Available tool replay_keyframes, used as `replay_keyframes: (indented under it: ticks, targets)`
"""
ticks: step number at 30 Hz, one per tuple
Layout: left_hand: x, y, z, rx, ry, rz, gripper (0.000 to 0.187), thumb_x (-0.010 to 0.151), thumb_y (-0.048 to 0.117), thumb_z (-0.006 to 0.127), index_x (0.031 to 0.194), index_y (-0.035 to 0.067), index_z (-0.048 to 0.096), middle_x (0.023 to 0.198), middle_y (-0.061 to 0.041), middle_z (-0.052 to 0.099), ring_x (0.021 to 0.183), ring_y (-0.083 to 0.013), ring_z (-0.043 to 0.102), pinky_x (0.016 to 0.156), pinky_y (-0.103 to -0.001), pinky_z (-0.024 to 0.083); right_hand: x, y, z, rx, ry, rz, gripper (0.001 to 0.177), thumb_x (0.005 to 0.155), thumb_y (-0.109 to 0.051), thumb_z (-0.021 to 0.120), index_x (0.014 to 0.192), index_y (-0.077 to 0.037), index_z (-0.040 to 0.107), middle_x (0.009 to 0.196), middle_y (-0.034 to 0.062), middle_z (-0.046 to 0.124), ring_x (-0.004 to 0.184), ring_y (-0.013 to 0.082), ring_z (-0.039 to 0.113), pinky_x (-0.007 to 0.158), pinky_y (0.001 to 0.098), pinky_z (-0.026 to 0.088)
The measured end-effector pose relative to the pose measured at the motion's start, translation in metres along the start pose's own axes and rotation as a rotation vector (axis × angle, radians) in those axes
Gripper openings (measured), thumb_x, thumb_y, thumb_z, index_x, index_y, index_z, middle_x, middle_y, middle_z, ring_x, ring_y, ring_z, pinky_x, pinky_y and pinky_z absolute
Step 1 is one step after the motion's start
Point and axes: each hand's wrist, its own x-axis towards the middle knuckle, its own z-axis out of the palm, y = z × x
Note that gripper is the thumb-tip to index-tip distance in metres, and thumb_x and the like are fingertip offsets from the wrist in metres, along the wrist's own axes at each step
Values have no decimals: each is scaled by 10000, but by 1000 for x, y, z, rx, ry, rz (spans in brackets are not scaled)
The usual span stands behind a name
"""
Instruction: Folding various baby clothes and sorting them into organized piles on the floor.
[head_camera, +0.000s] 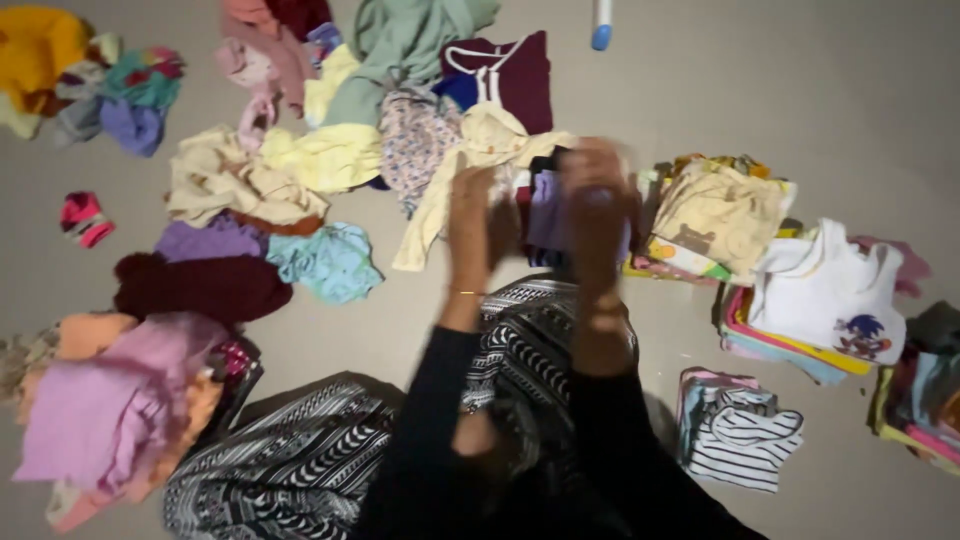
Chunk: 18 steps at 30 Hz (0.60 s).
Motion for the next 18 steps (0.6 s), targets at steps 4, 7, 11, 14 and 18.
replay_keyframes:
  ticks: [4, 7, 11, 14, 18]
  targets:
    - [-21, -27, -121, 315, -154, -13, 241, 925, 149, 676, 1155, 77, 672, 1217, -191, 621, 1051, -389, 647, 874, -469, 533, -63, 9, 97, -119, -471, -108, 572, 772, -200, 836, 1275, -32, 620, 1126, 229, 618, 999, 372, 627, 820, 447, 544]
    - [-65, -45, -189, 341, -267, -98, 334, 858, 204, 688, 1151, 44, 679, 1094, -192, 640, 987, -407, 626, 817, -495, 526, -89, 16, 133, -204, -729, -89, 676, 686, -200, 852, 1290, -10, 615, 1083, 272, 617, 959, 430, 634, 769, 487, 539]
    - [-126, -96, -239, 276, -358, -275, 233, 949, 241, 640, 1111, 92, 716, 1087, -155, 672, 990, -367, 657, 830, -456, 541, -115, -27, 146, -237, -675, -384, 309, 802, -52, 736, 1104, -30, 676, 1028, 157, 675, 954, 312, 668, 772, 410, 562]
    - [-142, -129, -237, -172, -237, -637, 311, 1045, 325, 533, 1191, 96, 682, 1069, -132, 657, 939, -307, 664, 841, -427, 548, -159, -72, 147, -148, -760, -590, 122, 903, -24, 696, 1023, -41, 707, 957, 115, 688, 897, 251, 669, 752, 376, 567]
    - [-97, -79, -246, -1217, 29, -876, 470, 1066, 376, 430, 1434, 107, 544, 1407, -99, 607, 1177, -172, 688, 1032, -315, 535, -149, -203, 91, 430, -854, -832, 238, 823, -125, 699, 1047, -50, 736, 939, 108, 717, 842, 241, 680, 712, 395, 556]
